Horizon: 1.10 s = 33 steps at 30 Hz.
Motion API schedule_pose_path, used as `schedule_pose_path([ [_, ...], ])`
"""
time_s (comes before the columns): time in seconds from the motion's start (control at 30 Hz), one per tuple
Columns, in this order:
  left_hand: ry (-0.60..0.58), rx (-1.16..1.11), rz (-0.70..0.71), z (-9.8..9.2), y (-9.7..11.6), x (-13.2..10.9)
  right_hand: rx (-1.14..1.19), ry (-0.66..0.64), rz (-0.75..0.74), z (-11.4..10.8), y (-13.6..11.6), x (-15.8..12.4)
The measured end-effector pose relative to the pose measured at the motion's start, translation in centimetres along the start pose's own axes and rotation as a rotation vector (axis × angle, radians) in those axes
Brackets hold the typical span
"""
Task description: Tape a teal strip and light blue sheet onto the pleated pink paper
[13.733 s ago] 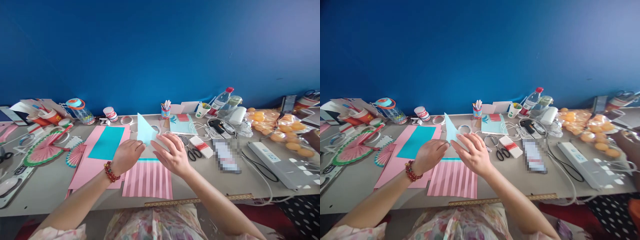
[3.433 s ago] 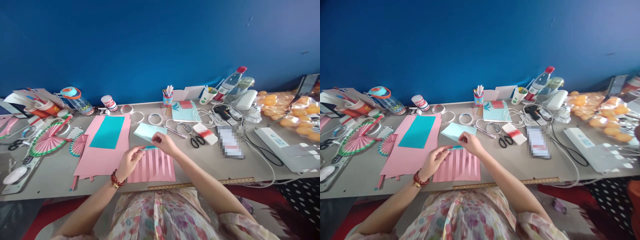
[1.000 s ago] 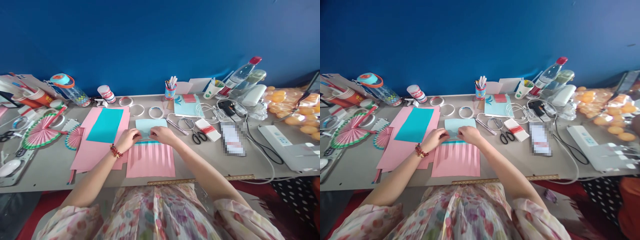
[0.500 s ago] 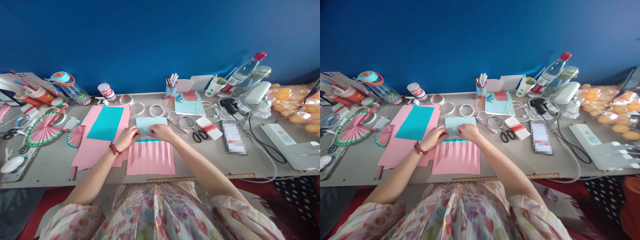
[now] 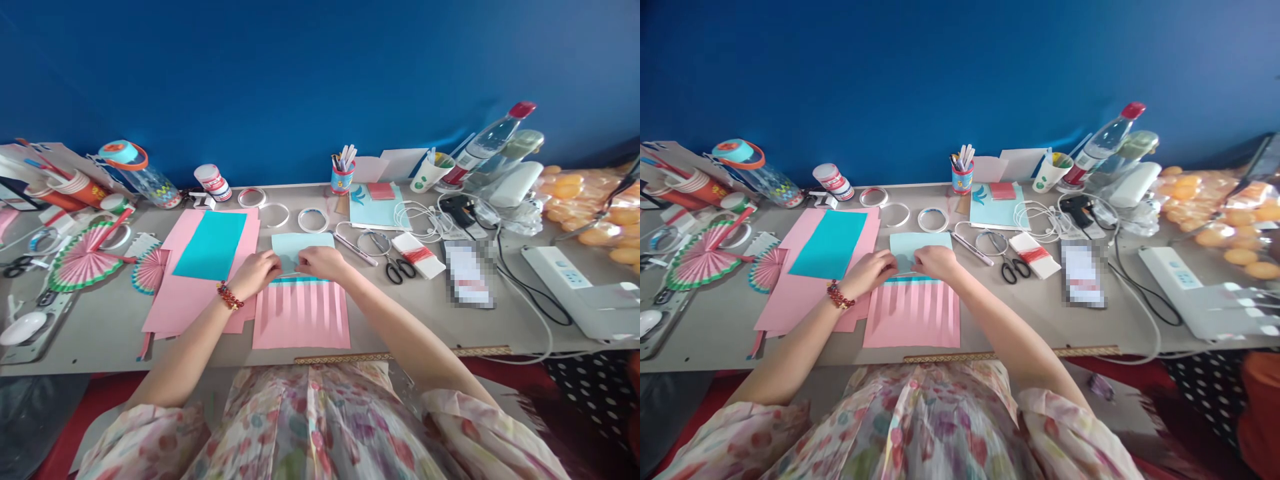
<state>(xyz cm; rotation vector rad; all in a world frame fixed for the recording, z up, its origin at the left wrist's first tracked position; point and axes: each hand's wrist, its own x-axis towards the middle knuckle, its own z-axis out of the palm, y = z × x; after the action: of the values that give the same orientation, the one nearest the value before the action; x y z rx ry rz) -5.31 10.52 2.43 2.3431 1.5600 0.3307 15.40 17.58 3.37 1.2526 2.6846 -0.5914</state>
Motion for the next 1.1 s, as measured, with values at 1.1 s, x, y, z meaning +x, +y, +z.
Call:
schedule_pose_path([
  [1.1, -0.036, 0.060, 0.003, -0.45, 0.45, 0.22, -0.016, 0.004, -0.057, 0.41, 0.55, 0.24],
])
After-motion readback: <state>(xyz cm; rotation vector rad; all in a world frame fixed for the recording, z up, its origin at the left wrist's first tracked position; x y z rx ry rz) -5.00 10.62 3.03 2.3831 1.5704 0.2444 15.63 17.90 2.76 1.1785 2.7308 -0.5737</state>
